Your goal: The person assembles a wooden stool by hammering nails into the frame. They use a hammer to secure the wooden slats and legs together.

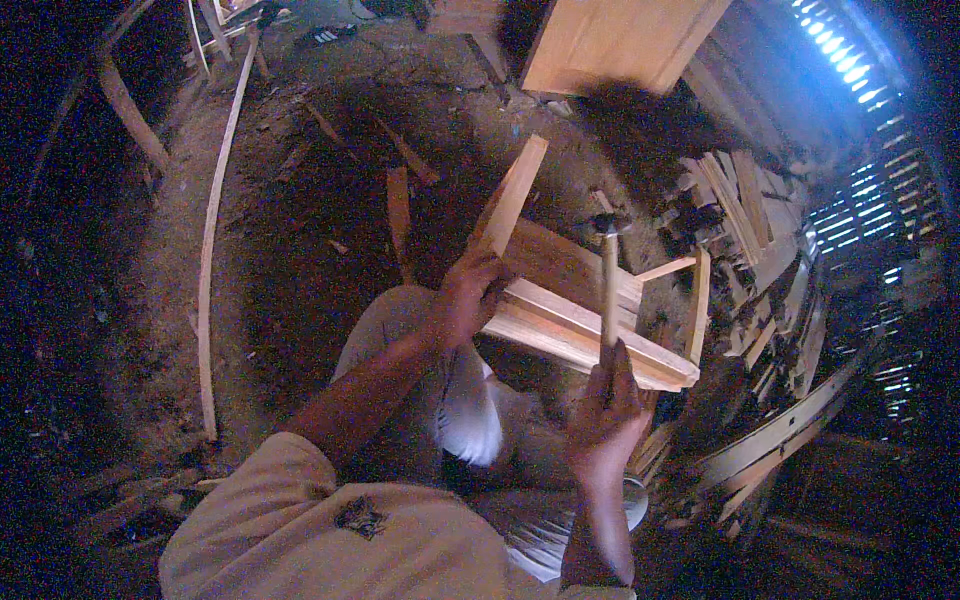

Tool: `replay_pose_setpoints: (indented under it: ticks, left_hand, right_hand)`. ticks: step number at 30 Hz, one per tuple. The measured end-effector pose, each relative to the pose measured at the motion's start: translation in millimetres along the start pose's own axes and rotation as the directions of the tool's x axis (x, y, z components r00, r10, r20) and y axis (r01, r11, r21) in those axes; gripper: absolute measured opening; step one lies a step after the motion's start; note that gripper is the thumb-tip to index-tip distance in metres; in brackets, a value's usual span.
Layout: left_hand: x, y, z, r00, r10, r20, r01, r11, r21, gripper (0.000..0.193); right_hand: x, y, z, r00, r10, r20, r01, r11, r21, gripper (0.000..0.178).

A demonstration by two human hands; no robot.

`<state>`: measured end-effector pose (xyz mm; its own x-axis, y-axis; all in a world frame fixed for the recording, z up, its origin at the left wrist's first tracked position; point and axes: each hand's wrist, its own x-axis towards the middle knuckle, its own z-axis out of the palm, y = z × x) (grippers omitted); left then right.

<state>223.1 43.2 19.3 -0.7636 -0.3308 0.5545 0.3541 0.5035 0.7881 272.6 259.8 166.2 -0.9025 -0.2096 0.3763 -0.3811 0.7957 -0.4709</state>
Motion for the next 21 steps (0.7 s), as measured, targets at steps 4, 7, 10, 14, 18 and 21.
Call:
replay_pose_setpoints:
  ticks: [4,7,10,14,18,21]
  left_hand:
    - [1,-11,2,0.999,0.052,-0.004,-0.051,0.998,0.031,0.012]
    - [-1,-8,4,1.000,0.023,-0.008,-0.023,1.000,-0.005,0.009]
    - [0,-7,2,1.000,0.013,0.008,-0.013,1.000,-0.005,0.008]
    - [3,-9,3,0.998,0.067,-0.002,-0.067,0.998,0.000,0.007]
    - [3,-6,3,0.994,0.098,-0.045,-0.098,0.995,-0.004,0.006]
    - [3,1,1,0.998,0.042,-0.039,-0.043,0.999,-0.014,0.006]
  right_hand:
    - [0,2,1,0.926,-0.178,0.333,0.245,0.954,-0.171,0.035]
    - [5,-14,-6,0.978,0.030,0.207,-0.030,1.000,-0.002,0.035]
    - [0,-7,0,0.994,0.035,0.108,-0.043,0.996,0.075,0.036]
    - [4,4,-1,0.973,-0.052,0.224,0.065,0.997,-0.049,0.037]
    - [0,5,5,0.997,0.029,0.075,-0.034,0.997,0.065,0.036]
    - [4,3,3,0.934,-0.124,0.335,0.193,0.964,-0.182,0.034]
